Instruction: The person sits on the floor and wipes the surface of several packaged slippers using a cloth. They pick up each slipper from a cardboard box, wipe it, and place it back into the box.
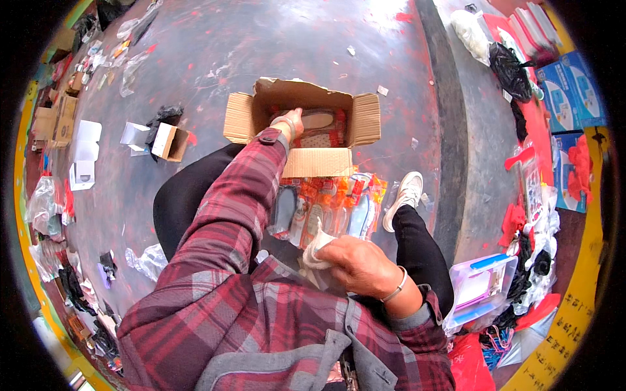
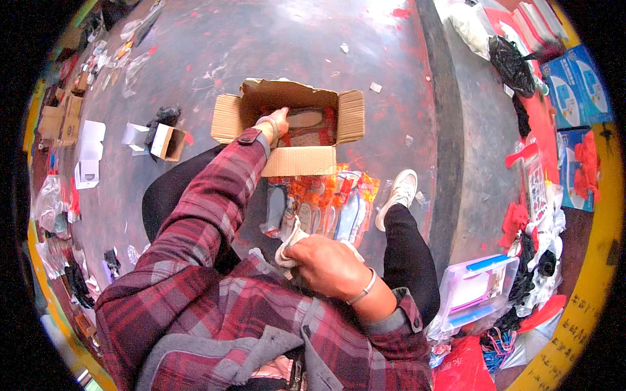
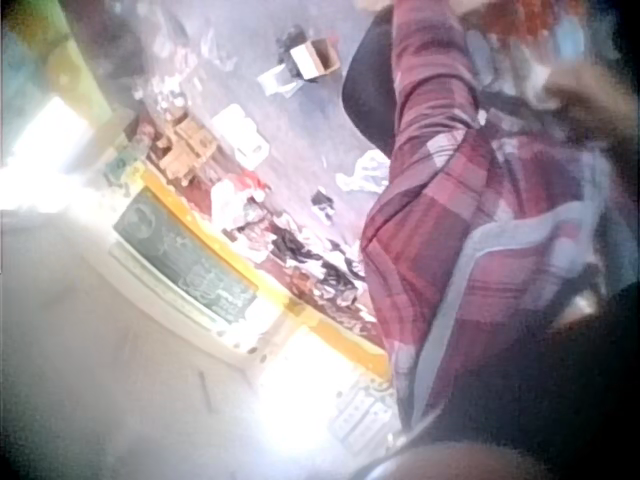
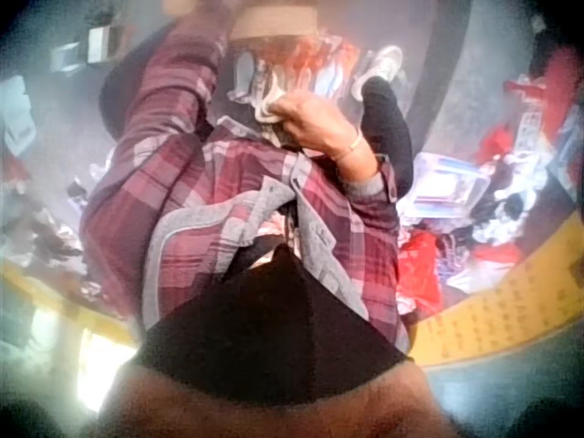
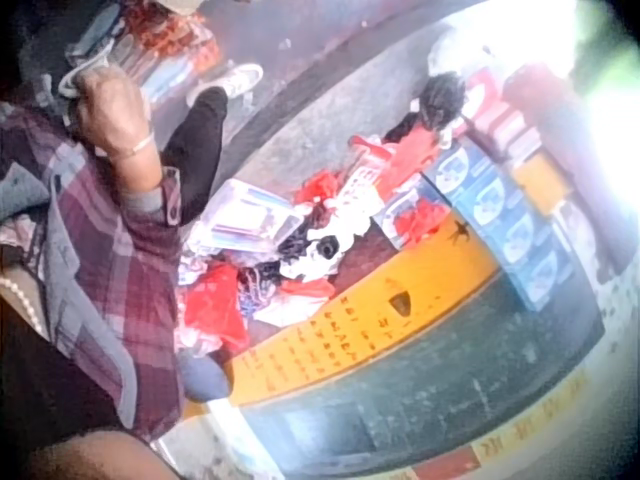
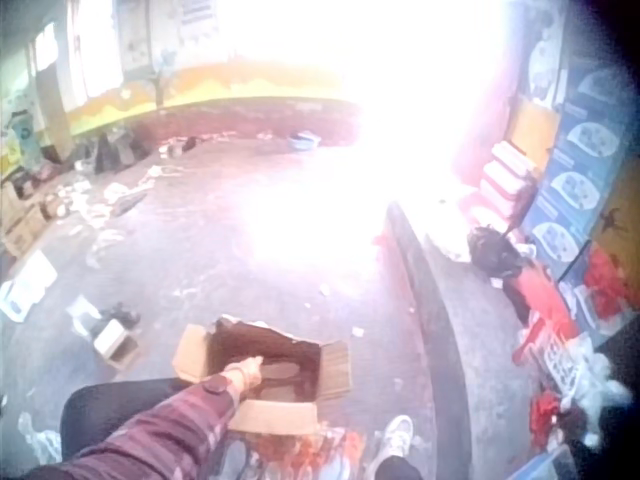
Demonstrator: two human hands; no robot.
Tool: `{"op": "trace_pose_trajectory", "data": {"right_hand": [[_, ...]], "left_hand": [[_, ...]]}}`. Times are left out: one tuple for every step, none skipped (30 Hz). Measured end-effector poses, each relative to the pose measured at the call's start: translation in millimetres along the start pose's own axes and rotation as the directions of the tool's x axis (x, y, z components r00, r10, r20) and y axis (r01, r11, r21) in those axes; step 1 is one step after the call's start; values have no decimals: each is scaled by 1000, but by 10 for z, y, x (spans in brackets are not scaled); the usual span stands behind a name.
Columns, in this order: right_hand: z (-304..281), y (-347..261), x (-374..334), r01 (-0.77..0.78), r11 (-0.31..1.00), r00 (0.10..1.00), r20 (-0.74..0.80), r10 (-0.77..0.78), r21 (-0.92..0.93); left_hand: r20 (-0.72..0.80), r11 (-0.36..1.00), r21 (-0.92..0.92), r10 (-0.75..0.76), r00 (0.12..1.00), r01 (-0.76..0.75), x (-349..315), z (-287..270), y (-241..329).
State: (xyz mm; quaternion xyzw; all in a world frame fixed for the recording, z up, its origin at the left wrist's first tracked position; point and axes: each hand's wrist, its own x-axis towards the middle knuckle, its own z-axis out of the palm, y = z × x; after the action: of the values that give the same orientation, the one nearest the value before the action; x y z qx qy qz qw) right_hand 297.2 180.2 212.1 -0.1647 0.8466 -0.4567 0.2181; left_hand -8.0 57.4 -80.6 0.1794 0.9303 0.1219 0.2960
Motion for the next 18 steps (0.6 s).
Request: {"op": "trace_pose_trajectory", "data": {"right_hand": [[-6,13,-1,-5,1000,1000,-16,5,7],[-26,22,2,-24,1000,1000,-15,24,12],[-51,19,-1,-34,999,999,-8,34,18],[-67,32,5,-49,999,999,-4,49,20],[-69,51,14,-55,998,998,-11,56,29],[-71,63,21,-67,997,997,-23,67,37],[-70,74,29,-77,996,996,-33,78,45],[-62,88,36,-83,995,996,-34,85,48],[-50,91,42,-86,995,996,-33,87,50],[-42,95,53,-88,995,995,-31,90,51],[-37,98,67,-87,995,995,-34,89,49],[-31,100,80,-83,995,996,-37,85,46],[-23,104,92,-80,996,996,-40,81,44],[-12,116,100,-72,996,997,-37,74,44],[3,132,100,-69,997,997,-35,71,45],[13,138,101,-67,997,997,-33,69,47],[8,128,109,-78,996,996,-28,79,46],[-8,120,127,-87,995,996,-24,88,44]], "left_hand": [[-3,998,-41,-44,999,44,22,17,52],[23,987,-115,-109,994,111,133,109,67],[50,964,-185,-183,982,189,274,253,11],[81,932,-254,-247,966,260,342,303,10],[127,964,-123,-219,967,234,390,334,-40],[178,981,9,-193,965,194,403,309,-41],[229,981,136,-167,959,139,410,283,-43],[258,977,188,-150,954,103,425,286,8],[269,975,208,-136,953,81,422,303,9],[267,973,221,-126,955,66,413,319,3],[252,974,218,-113,961,58,431,316,9],[225,976,211,-105,969,57,414,347,-7],[201,977,208,-97,975,54,422,352,-22],[174,976,210,-90,981,52,413,371,-41],[160,976,214,-74,984,38,390,390,-59],[150,974,225,-57,987,22,376,400,-76],[150,971,241,-32,988,-5,369,408,-84],[156,963,265,1,988,-43,360,407,-86]]}}
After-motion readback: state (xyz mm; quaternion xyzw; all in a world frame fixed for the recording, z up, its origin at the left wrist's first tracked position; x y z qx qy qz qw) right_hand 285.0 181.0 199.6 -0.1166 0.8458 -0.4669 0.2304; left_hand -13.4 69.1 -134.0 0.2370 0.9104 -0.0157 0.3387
